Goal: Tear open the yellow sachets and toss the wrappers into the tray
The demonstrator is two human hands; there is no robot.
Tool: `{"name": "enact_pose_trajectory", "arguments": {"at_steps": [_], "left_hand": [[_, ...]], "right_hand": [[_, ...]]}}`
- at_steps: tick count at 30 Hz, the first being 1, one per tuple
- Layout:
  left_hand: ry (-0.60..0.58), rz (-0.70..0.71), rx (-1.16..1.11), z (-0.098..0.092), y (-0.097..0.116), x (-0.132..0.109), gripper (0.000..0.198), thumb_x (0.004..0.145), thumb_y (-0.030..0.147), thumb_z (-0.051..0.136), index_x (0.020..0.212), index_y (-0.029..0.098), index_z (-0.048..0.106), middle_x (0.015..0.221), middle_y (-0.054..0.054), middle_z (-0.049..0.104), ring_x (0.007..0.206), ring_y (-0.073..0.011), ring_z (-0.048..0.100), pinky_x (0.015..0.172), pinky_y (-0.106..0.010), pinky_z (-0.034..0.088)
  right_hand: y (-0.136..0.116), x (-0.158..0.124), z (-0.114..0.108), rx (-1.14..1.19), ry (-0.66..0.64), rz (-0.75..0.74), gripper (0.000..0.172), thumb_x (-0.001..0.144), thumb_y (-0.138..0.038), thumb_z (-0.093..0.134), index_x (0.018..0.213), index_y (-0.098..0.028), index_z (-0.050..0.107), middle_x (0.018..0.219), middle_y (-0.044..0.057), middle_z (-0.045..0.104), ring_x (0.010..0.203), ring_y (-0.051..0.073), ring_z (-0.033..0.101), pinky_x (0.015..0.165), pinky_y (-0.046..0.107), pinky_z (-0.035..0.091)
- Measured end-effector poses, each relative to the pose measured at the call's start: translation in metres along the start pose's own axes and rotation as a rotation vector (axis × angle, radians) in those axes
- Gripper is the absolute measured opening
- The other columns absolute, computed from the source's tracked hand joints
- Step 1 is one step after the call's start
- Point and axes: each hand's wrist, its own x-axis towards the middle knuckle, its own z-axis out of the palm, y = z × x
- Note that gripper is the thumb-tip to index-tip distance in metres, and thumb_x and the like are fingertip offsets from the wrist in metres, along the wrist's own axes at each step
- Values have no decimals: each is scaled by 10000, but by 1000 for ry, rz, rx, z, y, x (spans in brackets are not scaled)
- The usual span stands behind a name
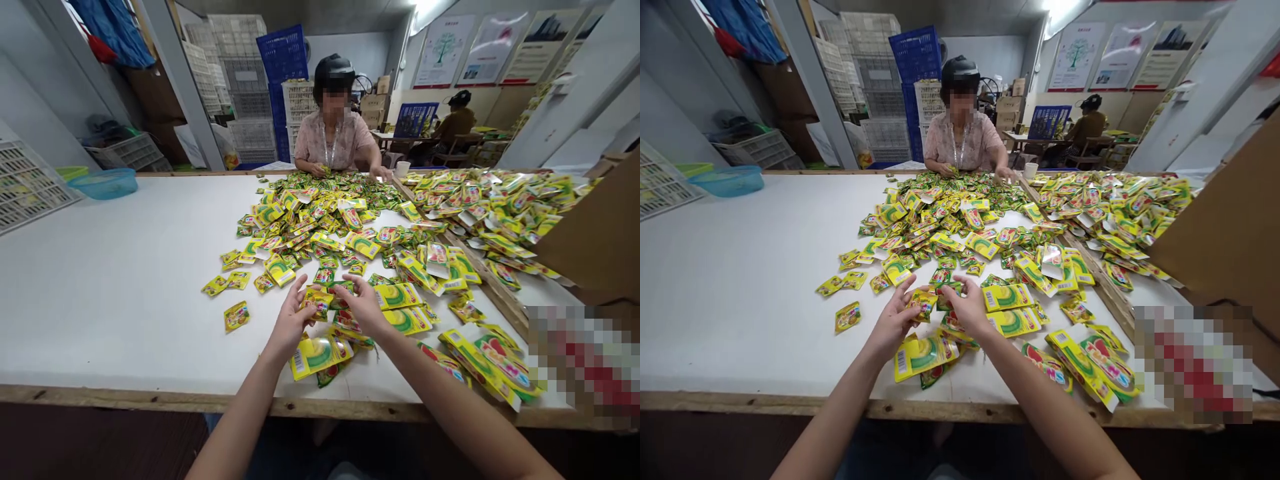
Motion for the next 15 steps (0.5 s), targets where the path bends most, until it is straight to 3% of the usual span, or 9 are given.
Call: {"name": "enact_pose_trajectory", "arguments": {"at_steps": [3, 6, 11, 13, 15], "left_hand": [[78, 84, 80, 3, -2, -4, 684, 686, 285, 571, 1319, 250, 316, 1132, -63, 505, 639, -71, 519, 504, -197, 404], [152, 229, 284, 13, -4, -2, 538, 758, 266, 529, 1274, 232, 383, 1139, -73, 497, 763, -112, 574, 658, -253, 482], [32, 363, 518, 31, 4, 8, 471, 821, 236, 469, 1283, 228, 374, 1126, -82, 538, 839, -148, 584, 783, -314, 483], [-3, 351, 632, 37, 9, 9, 475, 830, 291, 480, 1282, 210, 358, 1092, -84, 544, 816, -156, 584, 779, -327, 477], [15, 280, 871, 42, 10, 6, 414, 830, 386, 485, 1186, 178, 441, 1052, -100, 551, 848, -199, 581, 778, -359, 468]], "right_hand": [[0, -6, 5, 267, -164, 155, 402, 565, -514, 718, 743, -178, 588, 689, 14, 643, 614, 150, 597, 586, 291, 508], [-8, -14, 6, 417, -226, 222, 416, 587, -556, 702, 775, -205, 580, 708, 4, 664, 639, 159, 628, 554, 277, 513], [-21, -15, -6, 455, -281, 201, 411, 571, -453, 767, 852, -207, 595, 826, 17, 704, 712, 156, 656, 586, 248, 518], [-23, -7, -17, 428, -280, 196, 421, 532, -419, 798, 830, -191, 608, 781, 15, 706, 676, 150, 654, 598, 249, 519], [-24, 3, -30, 412, -197, 150, 422, 508, -418, 810, 801, -180, 621, 737, 4, 702, 658, 145, 655, 624, 256, 525]]}}
